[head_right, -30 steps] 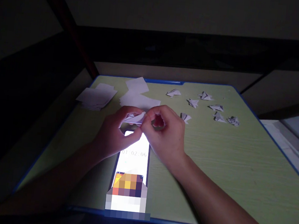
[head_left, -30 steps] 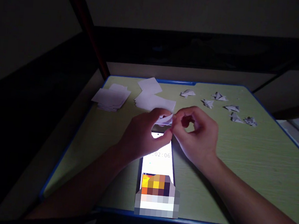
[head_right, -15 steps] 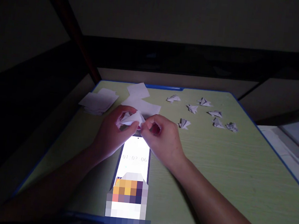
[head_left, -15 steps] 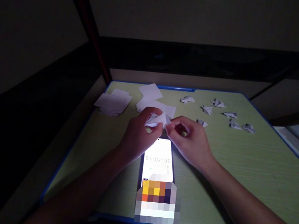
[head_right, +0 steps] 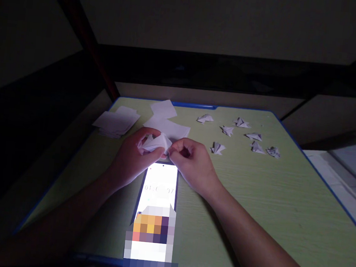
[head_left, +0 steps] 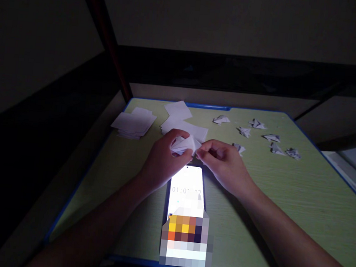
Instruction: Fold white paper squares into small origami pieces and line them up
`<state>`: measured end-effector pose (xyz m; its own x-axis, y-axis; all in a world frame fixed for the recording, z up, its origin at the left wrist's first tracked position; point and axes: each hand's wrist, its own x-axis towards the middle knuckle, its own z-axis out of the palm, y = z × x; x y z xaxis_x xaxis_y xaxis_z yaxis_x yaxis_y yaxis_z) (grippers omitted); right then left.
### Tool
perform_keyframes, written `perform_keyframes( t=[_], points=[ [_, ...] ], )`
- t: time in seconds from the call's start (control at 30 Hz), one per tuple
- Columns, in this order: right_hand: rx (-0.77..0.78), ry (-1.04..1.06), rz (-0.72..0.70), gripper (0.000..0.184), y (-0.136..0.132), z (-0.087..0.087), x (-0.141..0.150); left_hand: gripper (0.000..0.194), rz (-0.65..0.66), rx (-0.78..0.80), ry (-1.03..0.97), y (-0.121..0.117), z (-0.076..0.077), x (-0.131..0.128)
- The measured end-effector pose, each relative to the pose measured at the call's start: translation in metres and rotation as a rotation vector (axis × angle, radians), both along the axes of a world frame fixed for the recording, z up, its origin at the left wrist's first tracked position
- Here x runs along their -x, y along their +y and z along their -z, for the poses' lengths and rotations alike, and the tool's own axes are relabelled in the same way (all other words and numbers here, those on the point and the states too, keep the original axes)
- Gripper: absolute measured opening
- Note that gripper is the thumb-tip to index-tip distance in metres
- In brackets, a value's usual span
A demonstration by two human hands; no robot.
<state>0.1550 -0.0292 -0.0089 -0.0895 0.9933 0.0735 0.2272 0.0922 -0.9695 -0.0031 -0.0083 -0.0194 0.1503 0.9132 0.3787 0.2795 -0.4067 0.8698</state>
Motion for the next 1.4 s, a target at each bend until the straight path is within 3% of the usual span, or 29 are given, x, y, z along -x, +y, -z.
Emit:
perform_keyframes(
  t=[0.27,0.47,0.57,0.8,0.9,1.03,1.4],
  points=[
    [-0.014,0.029,-0.055,0.003,-0.002,-0.004,0.002,0.027,0.078,0.202,-0.163,0.003,-0.006,0.001],
    [-0.017,0.152,-0.06,0.004,-0.002,-0.009,0.0,0.028,0.244,0.453,-0.331,0.005,-0.007,0.007],
    [0.029,0.258,-0.081,0.007,0.0,-0.011,-0.003,0.029,0.353,0.574,-0.363,0.003,-0.01,0.008],
    [0.228,0.49,-0.283,0.011,0.001,-0.008,-0.004,0.03,0.472,0.766,-0.493,0.0,-0.022,0.008],
    [0.275,0.547,-0.328,0.011,0.002,-0.006,-0.005,0.028,0.516,0.783,-0.52,-0.001,-0.024,0.01],
    [0.283,0.546,-0.346,0.01,0.002,-0.006,-0.006,0.032,0.48,0.776,-0.501,-0.001,-0.025,0.011],
    [0.269,0.42,-0.275,0.015,0.002,-0.005,-0.004,0.033,0.41,0.637,-0.326,-0.001,-0.023,0.009]
  ],
)
